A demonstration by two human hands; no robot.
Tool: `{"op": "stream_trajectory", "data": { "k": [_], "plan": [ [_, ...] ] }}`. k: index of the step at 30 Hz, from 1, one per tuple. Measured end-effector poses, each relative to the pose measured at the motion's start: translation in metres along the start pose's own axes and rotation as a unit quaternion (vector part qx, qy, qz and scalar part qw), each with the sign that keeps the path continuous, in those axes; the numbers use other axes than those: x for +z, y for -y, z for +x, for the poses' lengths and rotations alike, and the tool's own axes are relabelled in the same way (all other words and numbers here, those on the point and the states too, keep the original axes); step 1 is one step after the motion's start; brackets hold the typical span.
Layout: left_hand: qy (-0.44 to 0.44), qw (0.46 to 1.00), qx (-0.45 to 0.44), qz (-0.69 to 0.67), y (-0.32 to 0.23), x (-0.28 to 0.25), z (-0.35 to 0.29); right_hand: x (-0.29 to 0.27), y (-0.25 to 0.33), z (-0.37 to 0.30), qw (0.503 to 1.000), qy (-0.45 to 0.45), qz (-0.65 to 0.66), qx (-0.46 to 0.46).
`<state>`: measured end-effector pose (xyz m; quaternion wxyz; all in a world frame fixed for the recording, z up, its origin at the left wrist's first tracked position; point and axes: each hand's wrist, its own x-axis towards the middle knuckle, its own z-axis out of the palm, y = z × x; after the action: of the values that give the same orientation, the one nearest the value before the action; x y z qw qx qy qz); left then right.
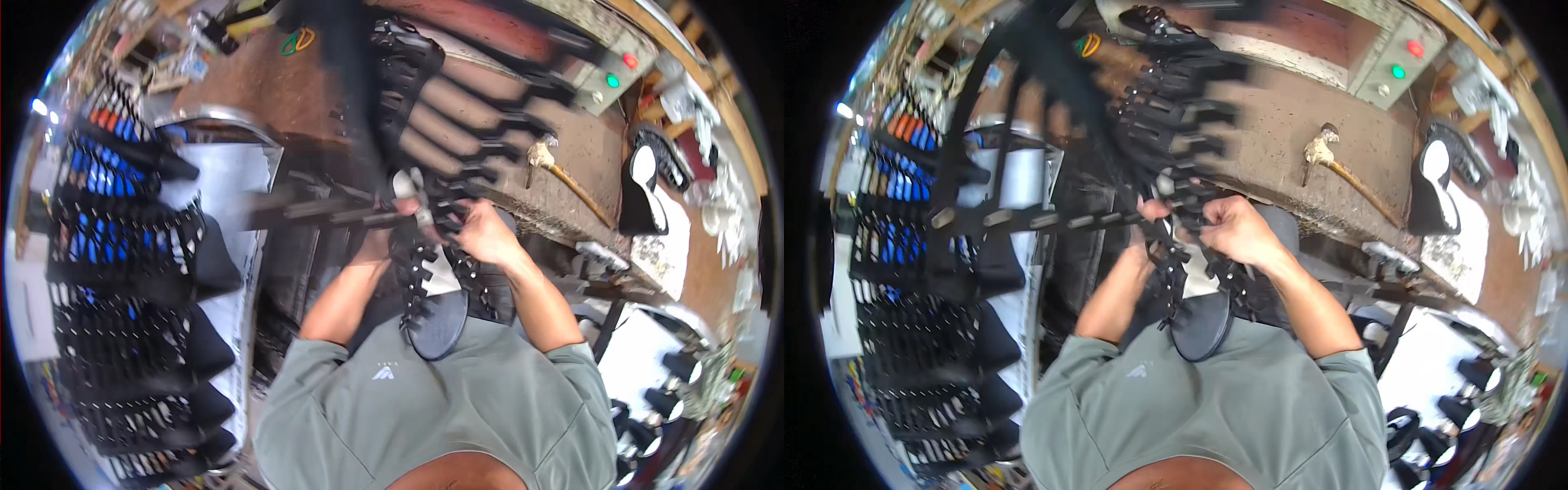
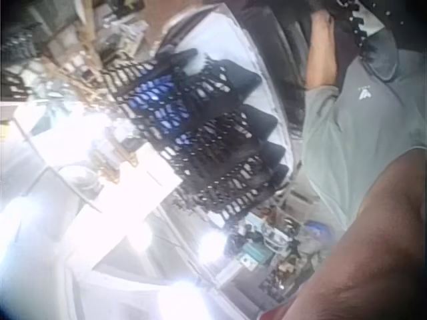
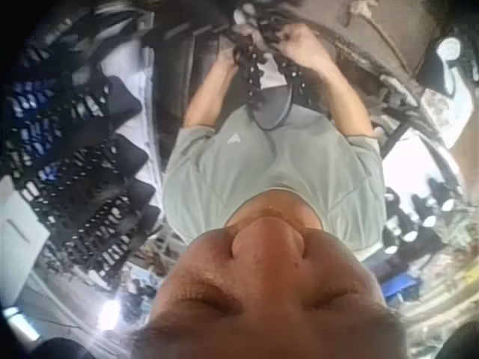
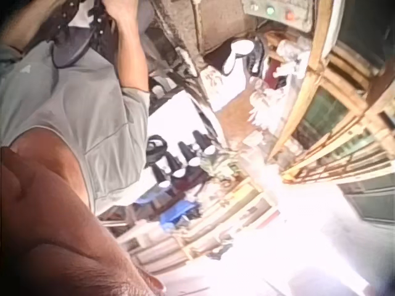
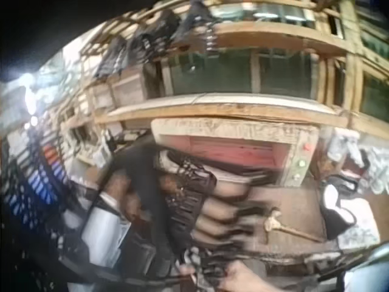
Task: The person is assembling black strappy platform shoes at a workbench, using a hammer to secure components.
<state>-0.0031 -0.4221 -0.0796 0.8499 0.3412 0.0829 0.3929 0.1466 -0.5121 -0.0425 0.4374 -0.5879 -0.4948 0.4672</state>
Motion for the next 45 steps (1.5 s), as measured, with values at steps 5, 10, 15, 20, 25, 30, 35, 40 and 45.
{"op": "stream_trajectory", "data": {
  "k": [5, 10, 15, 20, 25, 30, 35, 40, 45],
  "plan": [
    [0.100, 0.990, 0.099, -0.003, -0.011, 0.011, 0.004, -0.011, 0.052, -0.017, 0.973, 0.135, 0.189, 0.000],
    [0.135, 0.973, 0.186, -0.012, -0.025, 0.049, -0.008, -0.013, 0.074, -0.029, 0.966, 0.002, -0.145, -0.215],
    [0.088, 0.969, 0.225, 0.045, -0.032, 0.067, -0.025, -0.009, 0.093, -0.035, 0.954, 0.011, -0.195, -0.226],
    [0.061, 0.960, 0.239, 0.132, -0.041, 0.075, -0.042, 0.003, 0.094, -0.042, 0.949, -0.035, -0.181, -0.255],
    [0.089, 0.937, 0.263, 0.212, -0.052, 0.086, -0.035, -0.016, 0.105, -0.036, 0.944, 0.057, -0.200, -0.255],
    [0.071, 0.873, 0.392, 0.280, -0.056, 0.097, -0.028, 0.001, 0.119, -0.031, 0.934, 0.058, -0.204, -0.288],
    [0.110, 0.908, 0.365, 0.172, -0.056, 0.096, -0.040, 0.007, 0.119, -0.040, 0.943, 0.050, -0.192, -0.268],
    [0.108, 0.912, 0.374, 0.131, -0.060, 0.100, -0.035, 0.013, 0.127, -0.043, 0.936, 0.001, -0.224, -0.273],
    [0.134, 0.922, 0.320, 0.172, -0.063, 0.084, -0.030, 0.011, 0.122, -0.034, 0.939, -0.016, -0.234, -0.253]
  ]
}}
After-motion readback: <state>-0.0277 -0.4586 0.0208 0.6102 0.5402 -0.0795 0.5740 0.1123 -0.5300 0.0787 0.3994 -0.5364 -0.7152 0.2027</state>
